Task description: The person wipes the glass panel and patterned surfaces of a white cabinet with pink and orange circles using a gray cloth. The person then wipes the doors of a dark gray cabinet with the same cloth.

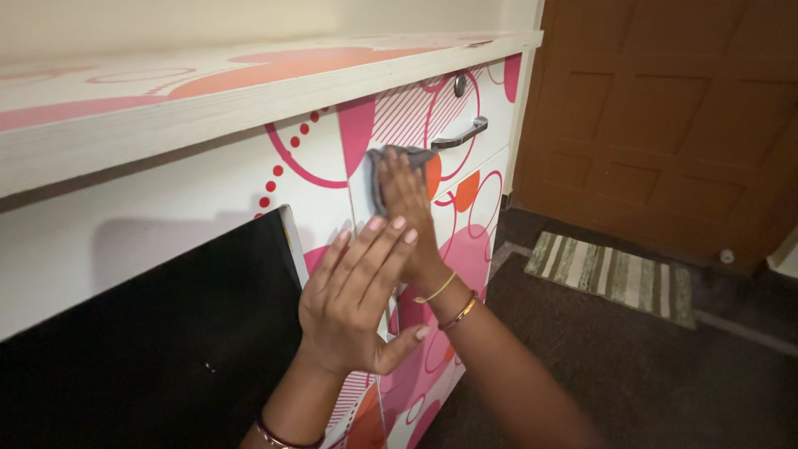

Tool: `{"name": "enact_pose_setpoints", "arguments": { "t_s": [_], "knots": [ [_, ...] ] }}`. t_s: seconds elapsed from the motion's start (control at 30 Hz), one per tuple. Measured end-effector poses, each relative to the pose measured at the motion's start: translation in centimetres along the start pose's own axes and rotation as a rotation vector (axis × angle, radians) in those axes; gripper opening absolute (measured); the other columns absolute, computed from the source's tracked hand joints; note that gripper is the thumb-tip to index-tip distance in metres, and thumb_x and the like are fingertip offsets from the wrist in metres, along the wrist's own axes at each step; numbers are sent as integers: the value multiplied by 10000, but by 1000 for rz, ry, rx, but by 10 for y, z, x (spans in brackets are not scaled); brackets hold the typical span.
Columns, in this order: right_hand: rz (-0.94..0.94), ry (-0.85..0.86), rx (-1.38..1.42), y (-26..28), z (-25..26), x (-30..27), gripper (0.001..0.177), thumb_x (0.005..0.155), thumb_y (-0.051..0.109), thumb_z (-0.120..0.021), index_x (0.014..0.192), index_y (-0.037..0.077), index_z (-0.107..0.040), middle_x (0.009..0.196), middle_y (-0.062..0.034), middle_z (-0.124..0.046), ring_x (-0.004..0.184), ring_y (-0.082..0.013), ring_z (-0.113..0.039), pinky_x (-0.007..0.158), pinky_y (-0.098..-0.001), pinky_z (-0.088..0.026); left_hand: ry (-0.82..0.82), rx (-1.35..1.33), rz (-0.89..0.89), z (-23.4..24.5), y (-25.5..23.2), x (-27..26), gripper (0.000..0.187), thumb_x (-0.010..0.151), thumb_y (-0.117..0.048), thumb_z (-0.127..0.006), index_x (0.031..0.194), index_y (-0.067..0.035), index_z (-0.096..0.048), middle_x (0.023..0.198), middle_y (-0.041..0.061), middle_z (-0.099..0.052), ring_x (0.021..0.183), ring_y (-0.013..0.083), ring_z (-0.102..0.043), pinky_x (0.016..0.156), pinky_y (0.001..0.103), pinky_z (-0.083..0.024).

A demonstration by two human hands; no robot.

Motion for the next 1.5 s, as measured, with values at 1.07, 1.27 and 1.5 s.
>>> {"name": "enact_pose_setpoints", "arguments": {
  "t_s": [1.07,1.27,1.5],
  "knots": [
    [-25,-89,254,-114,36,36,683,1121,347,-307,1641,-58,-128,1742,-236,-154,1650,-375,-107,1358,-473,-76,20,17,-18,-5,0,0,753,923,-655,-498,1419,-102,-623,1453,134,-622,1383,300,-574,1190,472,-392],
    [-91,-135,284,-121,34,23,628,1129,262,-324,1632,-74,-157,1735,-255,-154,1645,-399,-63,1347,-469,-63,17,6,-11,-5,1,-1,760,922,-656,-505,1416,-89,-619,1452,140,-620,1386,310,-571,1195,475,-390],
    [-247,-333,197,-168,38,-26,483,1037,82,-495,1487,-89,-451,1557,-290,-485,1477,-373,-462,1220,-392,-347,32,3,-7,-4,2,0,760,920,-658,-501,1425,-103,-619,1452,137,-623,1377,306,-579,1189,473,-390]
  ]
}}
Point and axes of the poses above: each hand's wrist, its own x-axis towards the middle knuckle, its own z-axis out of the back of the hand, y = z × x, the point moved 10 cm from there along x, towards the middle knuckle
